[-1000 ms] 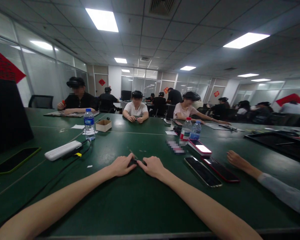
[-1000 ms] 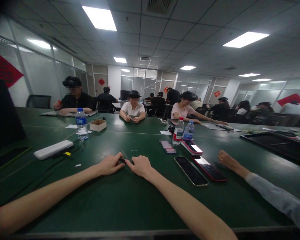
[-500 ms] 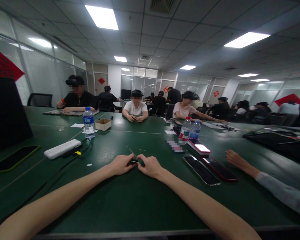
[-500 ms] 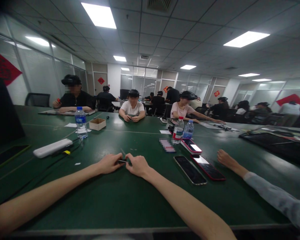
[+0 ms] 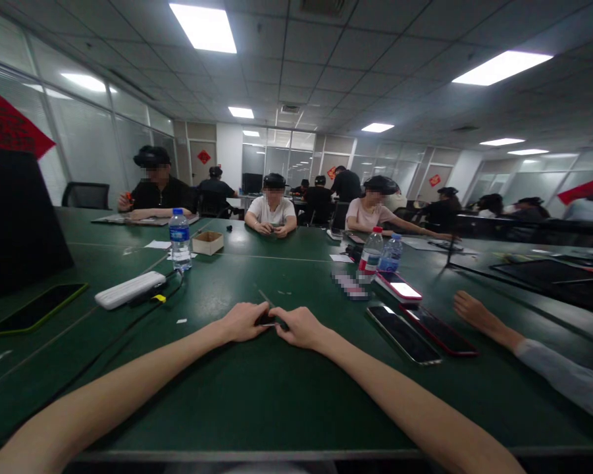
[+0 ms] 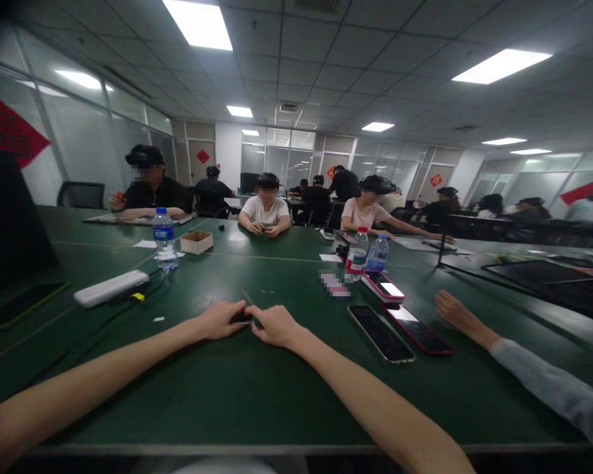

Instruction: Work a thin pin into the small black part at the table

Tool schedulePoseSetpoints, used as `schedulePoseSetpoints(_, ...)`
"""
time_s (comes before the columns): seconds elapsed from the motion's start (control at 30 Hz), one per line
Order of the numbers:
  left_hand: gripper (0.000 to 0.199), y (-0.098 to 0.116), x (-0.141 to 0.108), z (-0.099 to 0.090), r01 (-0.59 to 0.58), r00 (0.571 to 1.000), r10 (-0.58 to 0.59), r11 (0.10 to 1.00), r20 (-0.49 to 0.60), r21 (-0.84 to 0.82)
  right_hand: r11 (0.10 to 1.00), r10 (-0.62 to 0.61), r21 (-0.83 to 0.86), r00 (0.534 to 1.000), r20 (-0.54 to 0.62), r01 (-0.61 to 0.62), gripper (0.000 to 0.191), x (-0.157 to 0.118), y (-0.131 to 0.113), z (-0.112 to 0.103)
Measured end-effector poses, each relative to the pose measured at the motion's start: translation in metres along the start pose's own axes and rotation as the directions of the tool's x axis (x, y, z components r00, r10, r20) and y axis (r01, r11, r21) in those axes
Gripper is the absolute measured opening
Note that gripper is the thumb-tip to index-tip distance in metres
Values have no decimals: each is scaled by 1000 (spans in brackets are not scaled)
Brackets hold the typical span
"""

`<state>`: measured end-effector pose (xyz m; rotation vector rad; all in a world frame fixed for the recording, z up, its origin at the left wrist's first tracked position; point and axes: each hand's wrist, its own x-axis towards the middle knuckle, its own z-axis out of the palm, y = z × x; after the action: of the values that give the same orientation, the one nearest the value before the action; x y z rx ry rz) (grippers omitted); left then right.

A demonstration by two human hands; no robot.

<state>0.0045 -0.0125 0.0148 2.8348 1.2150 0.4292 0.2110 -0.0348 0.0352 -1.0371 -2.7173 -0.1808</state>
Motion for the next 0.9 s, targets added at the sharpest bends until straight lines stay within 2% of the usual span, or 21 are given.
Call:
schedulePoseSetpoints(0.2,31,4,-2,-4,6,1000,-6,1000,7,-10,994,-102,-35,995,23,103,50,-1,0,-2)
schedulePoseSetpoints(0.4,28,3,-2,-4,-24,1000,24,999,-2,-39,993,-115,-30,993,9,115,51,-2,0,0)
schedulePoseSetpoints(0.47,29,3,-2,-3,-30,1000,30,999,-7,-35,997,-77,-8,996,-34,76,51,-2,-1,1)
schedulePoseSetpoints(0.57,33,2,-2,-3,-12,1000,12,1000,-10,-3,999,47,4,994,-99,-47,44,-2,0,1)
schedulePoseSetpoints(0.63,33,3,-1,-2,4,1000,-4,1000,-7,11,992,119,-24,988,-93,-122,40,0,1,0)
schedulePoseSetpoints(0.9,41,1,2,4,75,997,-72,995,-42,71,929,327,-196,944,39,-314,74,2,10,-2)
